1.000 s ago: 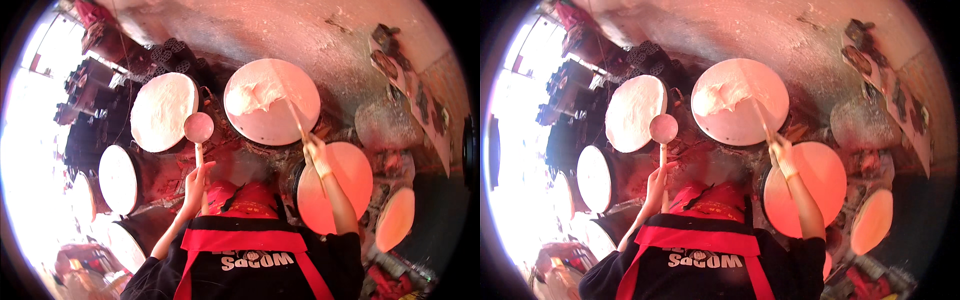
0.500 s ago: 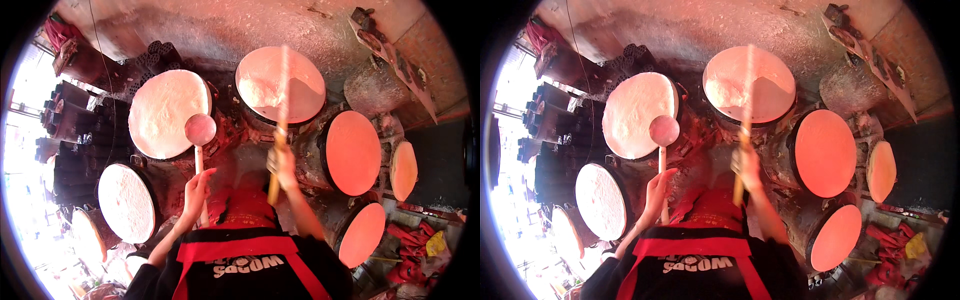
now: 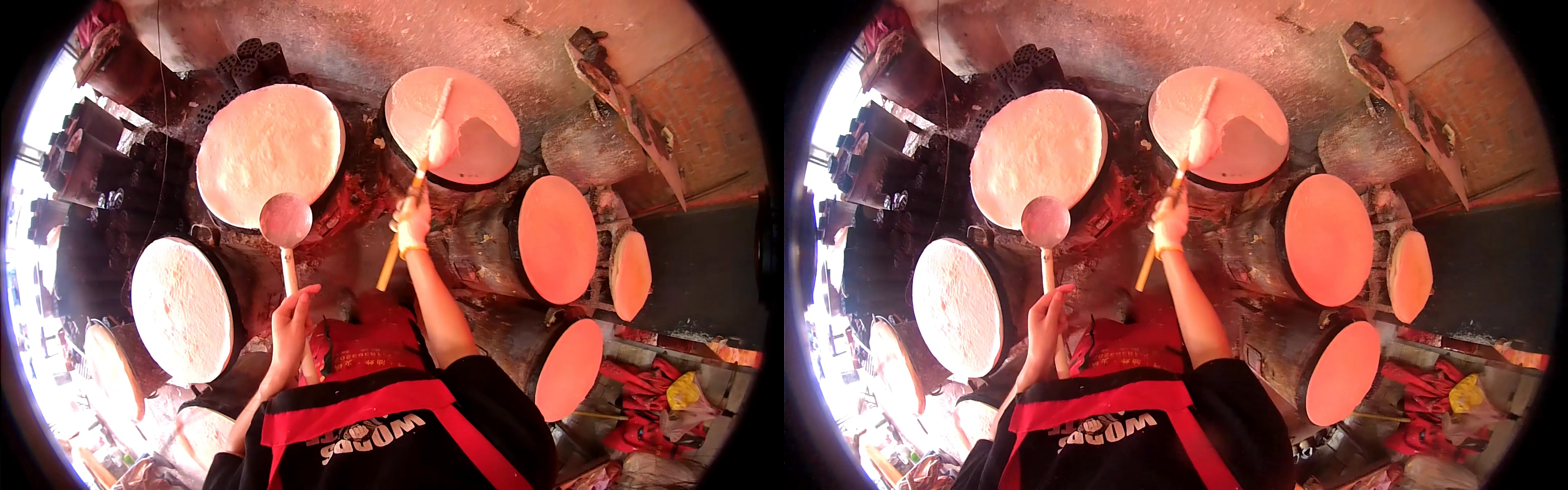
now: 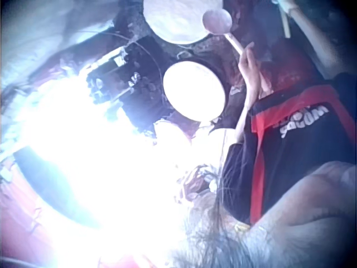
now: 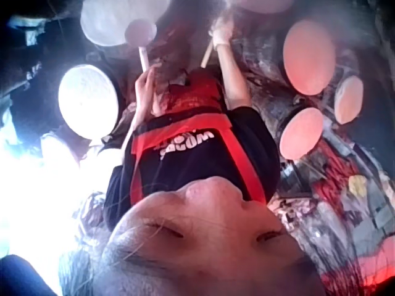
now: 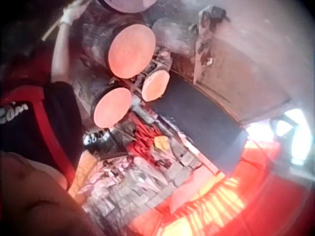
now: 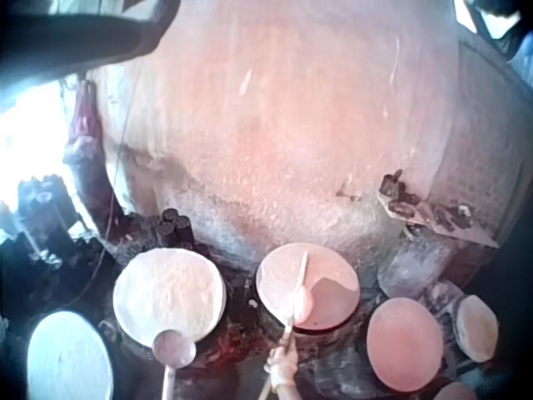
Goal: The person is preparing thin pancakes on multiple heated circular surfaces by pouring batter with a ladle and spreading it with a wooden tool. They remove the cooked pancakes by hand and stack them while occasionally refilling the ladle from a container.
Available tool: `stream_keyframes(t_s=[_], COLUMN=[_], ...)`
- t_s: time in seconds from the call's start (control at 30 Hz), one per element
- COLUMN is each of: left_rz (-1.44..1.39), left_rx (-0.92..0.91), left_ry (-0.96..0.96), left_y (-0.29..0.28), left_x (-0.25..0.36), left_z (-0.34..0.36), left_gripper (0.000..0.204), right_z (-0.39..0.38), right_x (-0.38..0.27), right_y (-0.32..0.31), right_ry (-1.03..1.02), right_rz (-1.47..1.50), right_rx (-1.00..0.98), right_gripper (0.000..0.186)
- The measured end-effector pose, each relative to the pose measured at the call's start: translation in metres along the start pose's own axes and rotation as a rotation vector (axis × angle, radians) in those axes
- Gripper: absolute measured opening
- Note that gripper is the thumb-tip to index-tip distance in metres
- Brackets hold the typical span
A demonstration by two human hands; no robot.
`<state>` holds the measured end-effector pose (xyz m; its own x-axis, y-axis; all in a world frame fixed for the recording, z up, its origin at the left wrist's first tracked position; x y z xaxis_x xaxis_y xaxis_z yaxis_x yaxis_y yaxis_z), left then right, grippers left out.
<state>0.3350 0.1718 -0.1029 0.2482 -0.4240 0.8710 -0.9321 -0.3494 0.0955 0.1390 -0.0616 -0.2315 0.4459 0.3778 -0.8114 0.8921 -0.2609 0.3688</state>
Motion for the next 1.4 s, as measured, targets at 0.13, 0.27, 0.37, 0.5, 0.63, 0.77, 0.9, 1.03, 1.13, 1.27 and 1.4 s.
stream_keyframes(t_s=[0.13,0.27,0.37,0.5,0.63,0.77,0.9,1.03,1.13,1.27,1.4], left_rz=[-0.049,-0.105,-0.044,0.003,-0.033,-0.102,-0.119,-0.198,-0.275,-0.333,-0.362], left_rx=[-0.035,-0.075,-0.092,-0.107,-0.137,-0.167,-0.157,-0.001,-0.176,-0.184,-0.187], left_ry=[0.017,0.028,0.004,0.059,0.021,0.039,0.033,0.023,-0.175,-0.180,-0.227], left_y=[0.015,0.029,0.050,0.075,0.109,0.143,0.169,0.195,0.204,0.216,0.215], left_x=[0.006,0.009,0.012,0.015,0.011,0.008,0.009,0.014,-0.001,0.007,0.017], left_z=[0.002,0.002,0.008,0.015,0.021,0.032,0.039,0.033,0.043,0.049,0.054], left_gripper=[0.031,0.031,0.030,0.029,0.031,0.035,0.039,0.045,0.044,0.021,0.013], right_z=[-0.002,-0.008,-0.004,-0.011,0.005,-0.009,0.013,0.065,0.074,0.050,0.055], right_x=[-0.053,-0.078,-0.022,-0.053,-0.104,-0.098,-0.106,-0.150,-0.171,-0.177,-0.144], right_y=[-0.046,0.002,-0.021,-0.118,-0.140,-0.121,-0.198,-0.214,-0.166,-0.162,-0.213], right_ry=[-0.056,-0.059,0.094,0.137,0.122,0.229,0.278,0.203,0.046,0.103,-0.061], right_rz=[-0.122,0.220,-0.119,-0.160,-0.058,-0.172,-0.195,-0.193,-0.183,-0.412,0.117], right_rx=[0.093,0.140,-0.279,-0.204,-0.113,-0.273,-0.285,-0.155,-0.227,-0.265,-0.080], right_gripper=[0.030,0.018,0.028,0.039,0.030,0.042,0.047,0.031,0.033,0.036,0.036])
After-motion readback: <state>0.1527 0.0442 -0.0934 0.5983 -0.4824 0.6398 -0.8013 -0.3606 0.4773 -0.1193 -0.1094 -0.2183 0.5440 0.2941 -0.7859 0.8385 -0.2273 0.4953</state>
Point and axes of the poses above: each hand's wrist, its own z-axis towards the middle knuckle, its own y-axis out of the palm, x = y × z, the point moved 6 cm from there along z, towards the middle knuckle, and after that the axes turned 2 degrees about -x, right-handed, at the moved point
